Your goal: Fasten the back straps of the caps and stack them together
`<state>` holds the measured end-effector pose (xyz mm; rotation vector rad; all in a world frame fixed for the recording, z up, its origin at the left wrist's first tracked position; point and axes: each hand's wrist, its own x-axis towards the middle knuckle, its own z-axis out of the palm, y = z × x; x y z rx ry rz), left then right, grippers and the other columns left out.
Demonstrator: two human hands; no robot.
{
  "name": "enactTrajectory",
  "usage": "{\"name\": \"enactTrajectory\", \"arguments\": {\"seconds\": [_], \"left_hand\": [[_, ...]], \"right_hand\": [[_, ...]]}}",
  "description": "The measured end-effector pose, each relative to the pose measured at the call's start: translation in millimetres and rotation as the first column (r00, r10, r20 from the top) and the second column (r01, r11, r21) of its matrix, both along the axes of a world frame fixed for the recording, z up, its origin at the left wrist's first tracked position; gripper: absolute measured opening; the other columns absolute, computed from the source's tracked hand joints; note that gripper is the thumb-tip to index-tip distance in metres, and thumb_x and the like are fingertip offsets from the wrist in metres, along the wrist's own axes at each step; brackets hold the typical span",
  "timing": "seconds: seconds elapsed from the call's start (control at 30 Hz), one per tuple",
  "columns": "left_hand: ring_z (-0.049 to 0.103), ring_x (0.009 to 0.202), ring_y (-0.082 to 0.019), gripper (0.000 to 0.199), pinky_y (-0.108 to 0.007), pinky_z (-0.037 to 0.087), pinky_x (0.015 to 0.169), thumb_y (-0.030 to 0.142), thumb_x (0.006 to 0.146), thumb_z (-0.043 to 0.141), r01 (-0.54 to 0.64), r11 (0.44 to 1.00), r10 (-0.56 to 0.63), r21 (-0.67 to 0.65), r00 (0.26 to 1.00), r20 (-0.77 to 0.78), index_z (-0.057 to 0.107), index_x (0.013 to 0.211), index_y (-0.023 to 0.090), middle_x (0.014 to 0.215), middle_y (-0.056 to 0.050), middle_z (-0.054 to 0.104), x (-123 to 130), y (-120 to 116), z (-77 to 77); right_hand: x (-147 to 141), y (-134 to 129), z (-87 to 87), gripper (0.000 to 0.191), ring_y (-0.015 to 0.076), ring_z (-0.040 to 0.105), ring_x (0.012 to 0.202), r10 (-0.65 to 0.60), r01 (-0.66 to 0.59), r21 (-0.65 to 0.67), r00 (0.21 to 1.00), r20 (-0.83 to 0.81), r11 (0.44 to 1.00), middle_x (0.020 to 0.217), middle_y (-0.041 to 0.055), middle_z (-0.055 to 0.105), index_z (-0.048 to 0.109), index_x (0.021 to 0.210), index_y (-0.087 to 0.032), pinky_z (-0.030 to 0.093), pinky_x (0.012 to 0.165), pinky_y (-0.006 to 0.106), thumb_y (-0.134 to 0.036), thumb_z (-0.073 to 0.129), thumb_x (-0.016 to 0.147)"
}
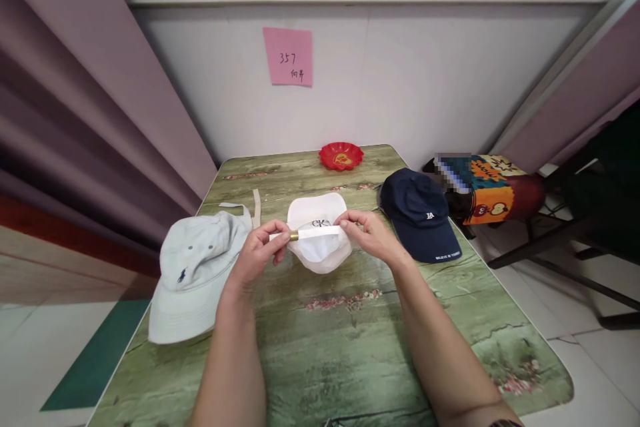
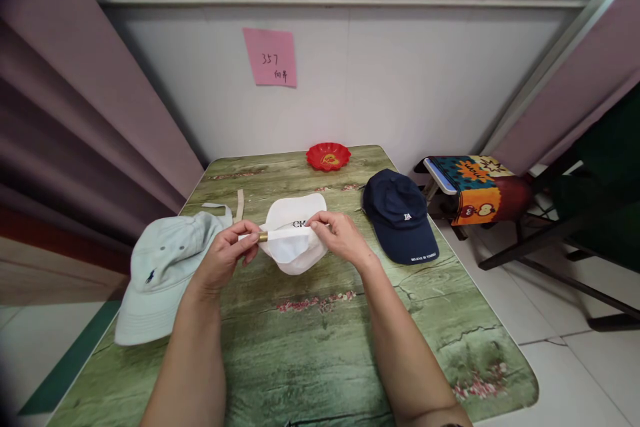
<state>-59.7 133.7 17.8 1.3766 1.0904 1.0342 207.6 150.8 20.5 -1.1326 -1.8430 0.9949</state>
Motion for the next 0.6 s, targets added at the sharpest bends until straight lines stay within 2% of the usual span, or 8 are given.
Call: {"name": "enactTrajectory", "arguments": {"seconds": [0.13,0.23,0.3,0.5,0.6], "left_hand": [[0.044,0.049,-0.01,0.02,-0.022,0.033,0.051,0.039,0.085,0.068,0.015,1.0,-0.015,0.002,1.0,0.011,0.062,0.084,0.019,0.053,0.004,0.052,4,0,-1.2],[0.045,0.05,-0.01,0.021,-0.022,0.034,0.053,0.038,0.085,0.068,0.021,1.0,-0.021,0.012,1.0,0.006,0.062,0.084,0.019,0.055,0.003,0.053,7,0,-1.7],[0.046,0.051,-0.011,0.021,-0.022,0.035,0.054,0.039,0.085,0.068,0.025,1.0,-0.025,0.009,1.0,0.005,0.062,0.085,0.018,0.055,0.003,0.054,8,0,-2.3],[0.047,0.052,-0.011,0.021,-0.024,0.037,0.055,0.038,0.084,0.069,0.037,0.999,-0.037,0.006,0.999,0.01,0.063,0.087,0.018,0.056,0.003,0.055,10,1,-4.1],[0.047,0.053,-0.011,0.021,-0.024,0.038,0.056,0.037,0.084,0.069,0.044,0.999,-0.045,0.01,0.999,0.014,0.063,0.087,0.018,0.057,0.003,0.055,11,1,-4.4]], "right_hand": [[-3,-3,6.8,0.024,0.0135,0.057,0.068,0.004,-0.004,0.004,0.999,0.036,1.0,0.089,0.0016,0.074,0.074,0.095,-0.018,0.036,0.06,0.024,-0.036,0.061,0.088],[-5,-4,7.0,0.022,0.015,0.06,0.075,0.026,-0.026,0.004,0.999,0.036,1.0,0.09,0.002,0.075,0.075,0.096,-0.018,0.04,0.065,0.024,-0.035,0.066,0.085],[-6,-4,5.0,0.021,0.0156,0.062,0.078,0.041,-0.041,0.002,0.999,0.024,0.999,0.09,0.0021,0.075,0.074,0.096,-0.018,0.041,0.068,0.024,-0.034,0.065,0.085],[-10,-3,3.1,0.02,0.014,0.059,0.071,0.033,-0.033,0.012,0.999,0.031,0.999,0.085,0.0019,0.074,0.074,0.091,-0.017,0.038,0.061,0.024,-0.032,0.062,0.087],[-14,-5,5.7,0.02,0.0153,0.062,0.076,0.033,-0.035,0.038,0.998,0.047,0.999,0.088,0.0025,0.075,0.075,0.092,-0.018,0.04,0.066,0.025,-0.034,0.065,0.087]]}}
